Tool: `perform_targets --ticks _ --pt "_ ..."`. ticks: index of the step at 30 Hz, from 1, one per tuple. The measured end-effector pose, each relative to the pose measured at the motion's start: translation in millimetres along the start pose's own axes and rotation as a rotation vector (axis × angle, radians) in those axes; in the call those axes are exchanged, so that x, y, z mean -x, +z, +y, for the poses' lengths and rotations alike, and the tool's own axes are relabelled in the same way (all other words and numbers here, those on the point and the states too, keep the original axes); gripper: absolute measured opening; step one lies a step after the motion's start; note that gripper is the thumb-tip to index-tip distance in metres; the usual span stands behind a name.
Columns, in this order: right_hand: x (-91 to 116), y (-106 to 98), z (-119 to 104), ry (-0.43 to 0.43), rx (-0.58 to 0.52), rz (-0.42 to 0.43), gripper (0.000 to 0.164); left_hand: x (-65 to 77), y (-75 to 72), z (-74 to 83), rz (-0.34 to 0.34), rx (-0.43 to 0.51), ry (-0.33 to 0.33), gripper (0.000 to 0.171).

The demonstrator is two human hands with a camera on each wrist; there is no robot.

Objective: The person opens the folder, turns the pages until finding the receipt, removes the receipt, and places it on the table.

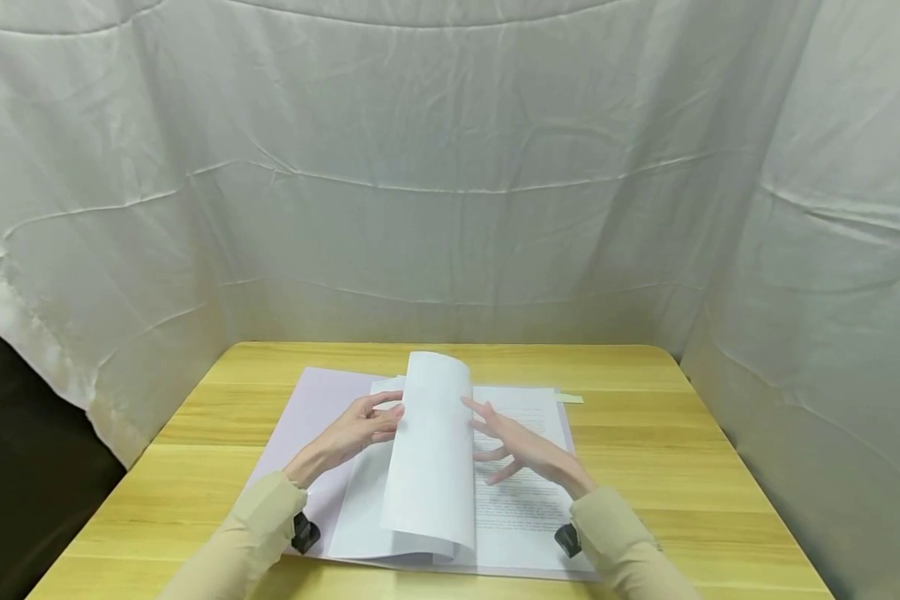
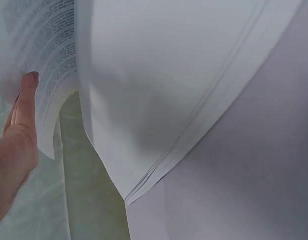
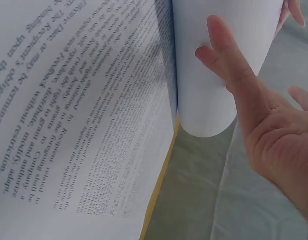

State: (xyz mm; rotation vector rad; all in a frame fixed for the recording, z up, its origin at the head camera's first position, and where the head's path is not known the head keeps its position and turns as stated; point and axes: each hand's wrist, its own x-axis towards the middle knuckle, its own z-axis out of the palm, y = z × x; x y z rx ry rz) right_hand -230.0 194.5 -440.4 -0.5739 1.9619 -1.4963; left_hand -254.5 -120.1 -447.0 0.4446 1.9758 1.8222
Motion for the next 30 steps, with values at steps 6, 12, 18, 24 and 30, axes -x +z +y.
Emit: perform_targets --ticks 6,12,18,24,30 --pt "1.3 -2.7 6.6 -0.016 0.016 0.030 0.062 0.2 2.5 -1.4 0.098 -0.017 -0.046 0.063" --pt "4.8 -9.1 15.9 -0.025 0.034 0.081 0.062 0.5 1.9 -5.7 0.197 0.009 -0.103 0.065" --pt "8.0 -18.9 26.8 -0.045 0.063 0.119 0.061 1.2 -0.7 -10.4 0.225 0.014 -0.131 0.068" --pt "11.0 -26.6 35.9 -0.032 0.095 0.161 0.061 1.6 -3.8 -15.0 0.251 -0.017 -0.150 0.070" --pt "11.6 -31.1 43.0 -0.024 0.161 0.205 0.060 3.2 -8.6 -17.8 0.296 -0.068 -0.161 0.073"
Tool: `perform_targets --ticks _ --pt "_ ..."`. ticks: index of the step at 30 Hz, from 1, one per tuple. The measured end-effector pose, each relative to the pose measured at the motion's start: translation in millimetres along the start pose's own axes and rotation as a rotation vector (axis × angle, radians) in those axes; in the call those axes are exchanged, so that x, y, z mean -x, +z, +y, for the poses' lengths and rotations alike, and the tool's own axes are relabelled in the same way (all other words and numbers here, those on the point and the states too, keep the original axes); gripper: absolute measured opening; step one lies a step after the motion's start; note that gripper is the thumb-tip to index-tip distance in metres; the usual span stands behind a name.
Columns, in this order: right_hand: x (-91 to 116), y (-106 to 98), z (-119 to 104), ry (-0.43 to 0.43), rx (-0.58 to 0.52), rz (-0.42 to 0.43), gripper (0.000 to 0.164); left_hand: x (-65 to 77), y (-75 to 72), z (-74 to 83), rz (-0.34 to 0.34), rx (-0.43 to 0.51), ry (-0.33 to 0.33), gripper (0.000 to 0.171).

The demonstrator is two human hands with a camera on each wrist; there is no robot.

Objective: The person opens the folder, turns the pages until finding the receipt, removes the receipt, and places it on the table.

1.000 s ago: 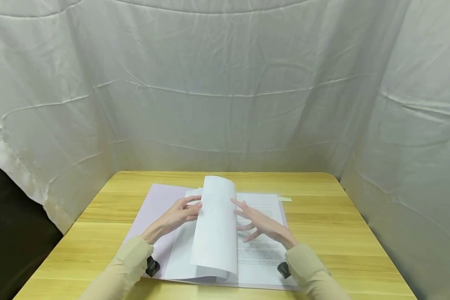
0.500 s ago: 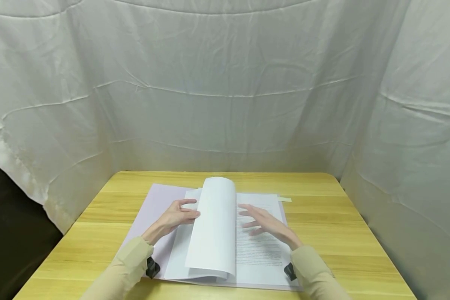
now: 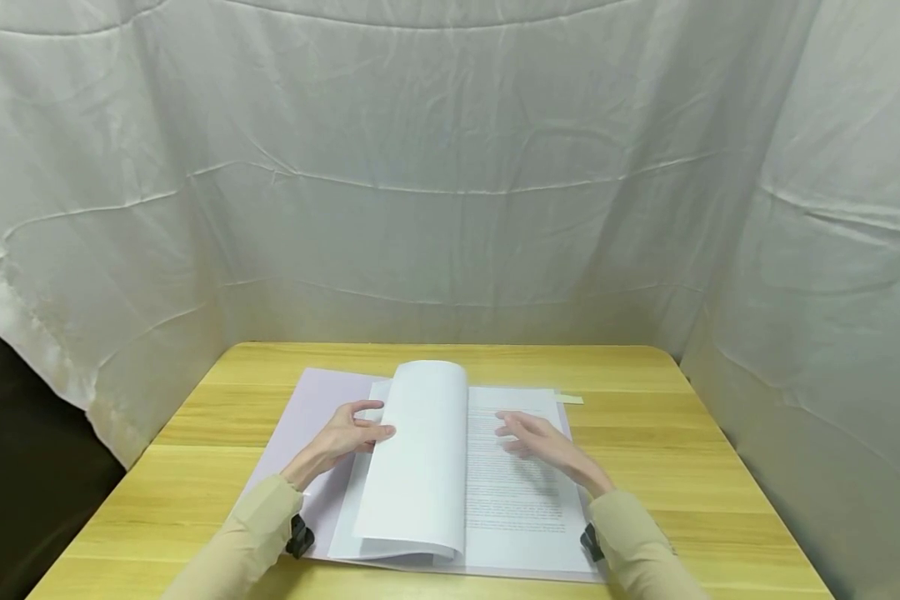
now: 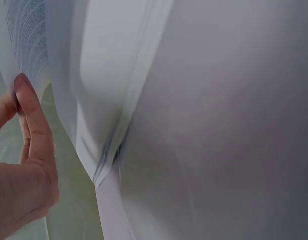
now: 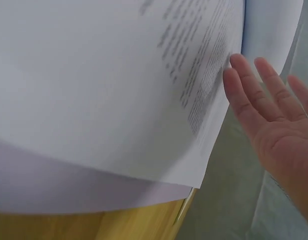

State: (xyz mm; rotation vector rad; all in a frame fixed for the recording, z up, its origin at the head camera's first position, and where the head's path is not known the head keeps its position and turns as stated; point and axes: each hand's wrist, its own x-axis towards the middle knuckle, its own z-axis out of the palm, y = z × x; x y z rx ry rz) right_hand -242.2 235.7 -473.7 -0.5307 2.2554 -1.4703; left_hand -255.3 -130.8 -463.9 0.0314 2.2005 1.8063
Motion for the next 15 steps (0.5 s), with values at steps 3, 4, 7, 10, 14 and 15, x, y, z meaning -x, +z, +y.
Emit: perform_targets --ticks 3,4,7,10,14,15 --pt "-0.3 -1.3 2.6 -0.010 0.048 0.020 0.058 0.0 -3.7 -2.2 0.017 -0.032 0.004 0.074" --pt "-0.3 -1.7 3.4 -0.016 0.065 0.028 0.057 0.0 -4.8 -3.2 0.023 -0.045 0.009 0.075" --pt "-1.2 -2.6 5.9 -0.035 0.124 0.054 0.054 -0.3 -8.5 -6.7 0.044 -0.101 0.025 0.077" --pt "-1.8 -3.3 8.0 -0.047 0.166 0.080 0.052 0.3 -12.4 -9.8 0.063 -0.170 0.051 0.078" --pt "-0.9 -4.4 9.5 -0.048 0.177 0.088 0.051 0.6 -16.6 -13.1 0.087 -0.253 0.072 0.078" --pt "-0.5 -4.6 9.8 -0.047 0.176 0.087 0.051 0.2 -17.1 -14.1 0.095 -0.270 0.070 0.078"
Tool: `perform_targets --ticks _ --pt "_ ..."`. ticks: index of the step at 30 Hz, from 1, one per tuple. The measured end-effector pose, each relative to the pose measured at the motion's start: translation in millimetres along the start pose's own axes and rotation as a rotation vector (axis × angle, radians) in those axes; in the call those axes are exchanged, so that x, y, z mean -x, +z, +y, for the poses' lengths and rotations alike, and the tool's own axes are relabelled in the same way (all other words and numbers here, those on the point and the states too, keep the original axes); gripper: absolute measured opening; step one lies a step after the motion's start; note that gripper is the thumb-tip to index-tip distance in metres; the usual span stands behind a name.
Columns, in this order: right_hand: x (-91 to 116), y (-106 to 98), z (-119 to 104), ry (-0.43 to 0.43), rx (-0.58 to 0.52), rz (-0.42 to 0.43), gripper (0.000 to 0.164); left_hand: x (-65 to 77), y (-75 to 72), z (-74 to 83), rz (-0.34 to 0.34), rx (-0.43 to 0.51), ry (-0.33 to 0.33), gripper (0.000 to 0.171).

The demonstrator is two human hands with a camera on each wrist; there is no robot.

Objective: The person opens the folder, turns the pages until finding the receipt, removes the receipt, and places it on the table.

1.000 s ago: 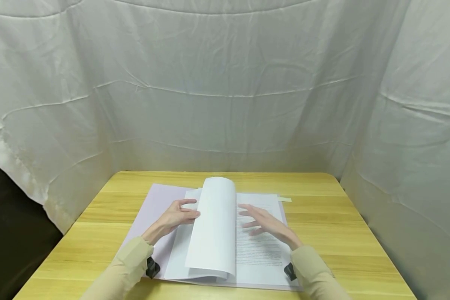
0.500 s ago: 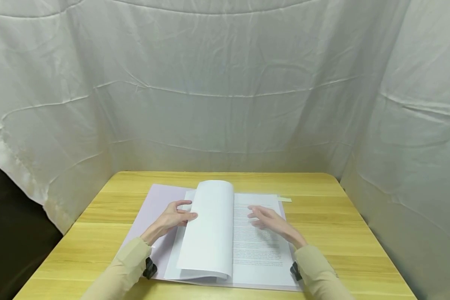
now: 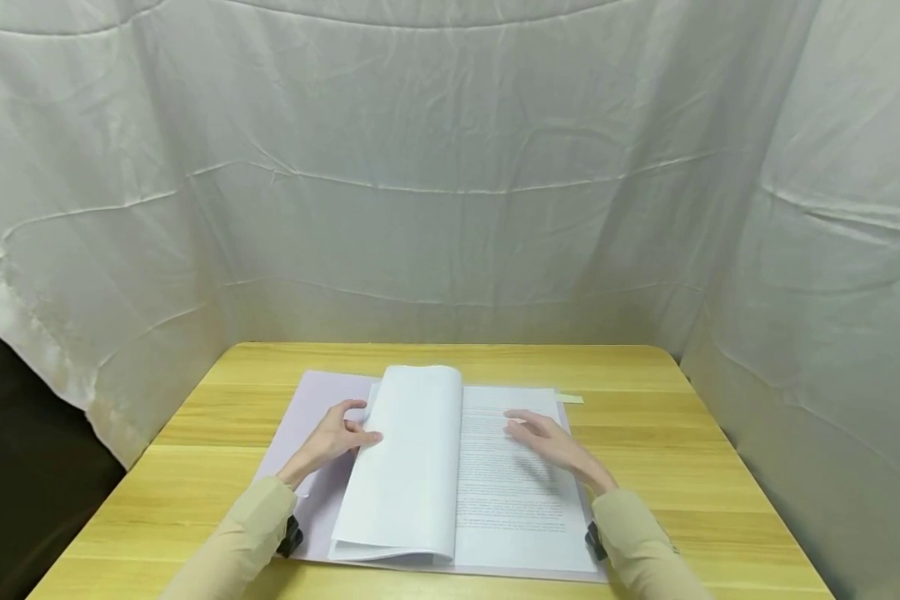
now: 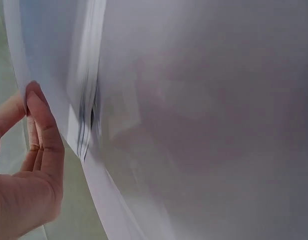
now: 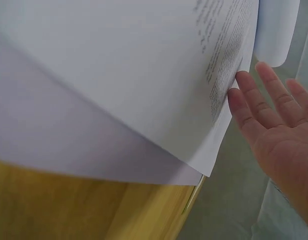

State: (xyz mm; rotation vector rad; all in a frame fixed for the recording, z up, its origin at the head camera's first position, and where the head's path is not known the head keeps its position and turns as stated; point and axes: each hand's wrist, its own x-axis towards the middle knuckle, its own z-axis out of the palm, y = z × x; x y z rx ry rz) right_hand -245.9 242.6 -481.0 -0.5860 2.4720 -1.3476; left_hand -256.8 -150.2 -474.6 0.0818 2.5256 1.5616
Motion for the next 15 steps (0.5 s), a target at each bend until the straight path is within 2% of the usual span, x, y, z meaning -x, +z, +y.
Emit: perform_targets --ticks 7,15 --pt "1.2 -0.1 0.0 0.026 0.005 0.010 0.050 3.6 -2.0 -2.1 0.037 -0.153 0.012 0.079" --pt "2.0 0.2 -0.5 0.054 0.018 0.021 0.050 4.5 -4.2 -6.6 0.072 -0.227 0.057 0.077"
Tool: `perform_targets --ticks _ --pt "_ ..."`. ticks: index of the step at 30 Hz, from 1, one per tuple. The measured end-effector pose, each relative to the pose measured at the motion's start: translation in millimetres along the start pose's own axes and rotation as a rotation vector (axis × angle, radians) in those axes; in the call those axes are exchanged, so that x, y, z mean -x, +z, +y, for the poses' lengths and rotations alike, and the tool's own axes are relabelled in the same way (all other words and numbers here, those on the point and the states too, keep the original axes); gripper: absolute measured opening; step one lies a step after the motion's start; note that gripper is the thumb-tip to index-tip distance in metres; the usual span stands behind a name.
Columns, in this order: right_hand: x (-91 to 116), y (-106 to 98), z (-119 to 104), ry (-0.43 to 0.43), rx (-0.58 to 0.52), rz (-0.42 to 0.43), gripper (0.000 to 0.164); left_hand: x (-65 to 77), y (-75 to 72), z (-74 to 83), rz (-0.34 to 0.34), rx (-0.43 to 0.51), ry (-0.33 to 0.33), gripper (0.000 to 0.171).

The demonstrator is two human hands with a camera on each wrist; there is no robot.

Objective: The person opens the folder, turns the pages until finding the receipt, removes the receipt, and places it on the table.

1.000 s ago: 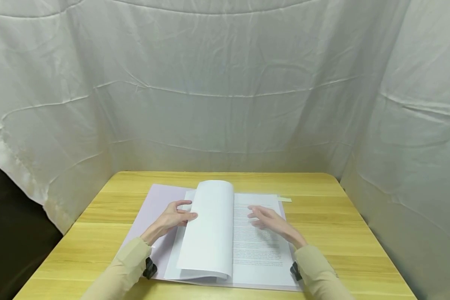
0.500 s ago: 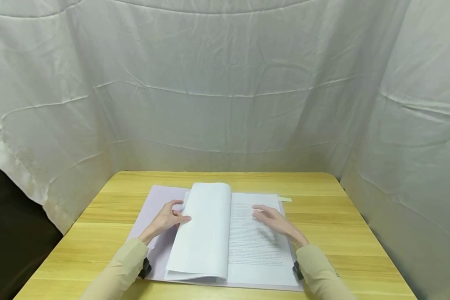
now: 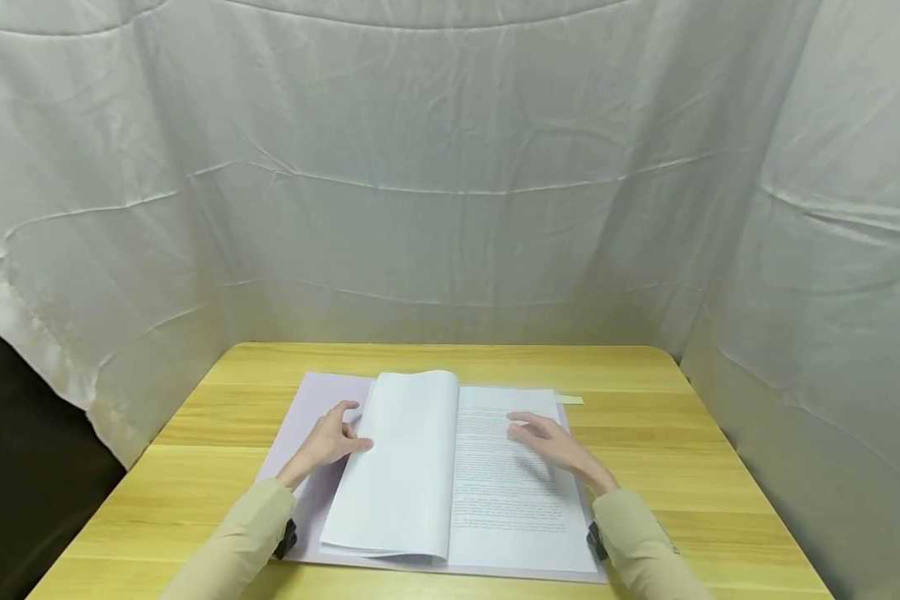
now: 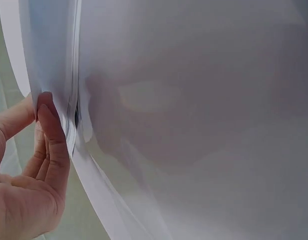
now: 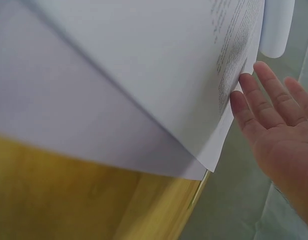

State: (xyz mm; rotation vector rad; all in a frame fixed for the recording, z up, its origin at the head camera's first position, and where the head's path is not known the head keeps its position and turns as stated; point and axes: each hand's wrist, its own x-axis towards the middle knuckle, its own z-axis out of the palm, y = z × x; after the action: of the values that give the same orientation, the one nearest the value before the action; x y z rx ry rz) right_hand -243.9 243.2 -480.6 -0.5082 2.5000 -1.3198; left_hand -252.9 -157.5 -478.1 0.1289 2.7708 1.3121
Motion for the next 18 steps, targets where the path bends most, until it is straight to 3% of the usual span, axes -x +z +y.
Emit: perform_targets --ticks 11,18 --pt "-3.6 -2.0 4.5 0.008 0.010 0.013 0.052 -2.6 3.1 -6.9 0.012 -0.120 0.056 0.080" --pt "-17.9 -13.6 17.3 -0.031 0.053 0.104 0.051 -0.7 6.6 -8.7 -0.007 -0.148 0.071 0.081"
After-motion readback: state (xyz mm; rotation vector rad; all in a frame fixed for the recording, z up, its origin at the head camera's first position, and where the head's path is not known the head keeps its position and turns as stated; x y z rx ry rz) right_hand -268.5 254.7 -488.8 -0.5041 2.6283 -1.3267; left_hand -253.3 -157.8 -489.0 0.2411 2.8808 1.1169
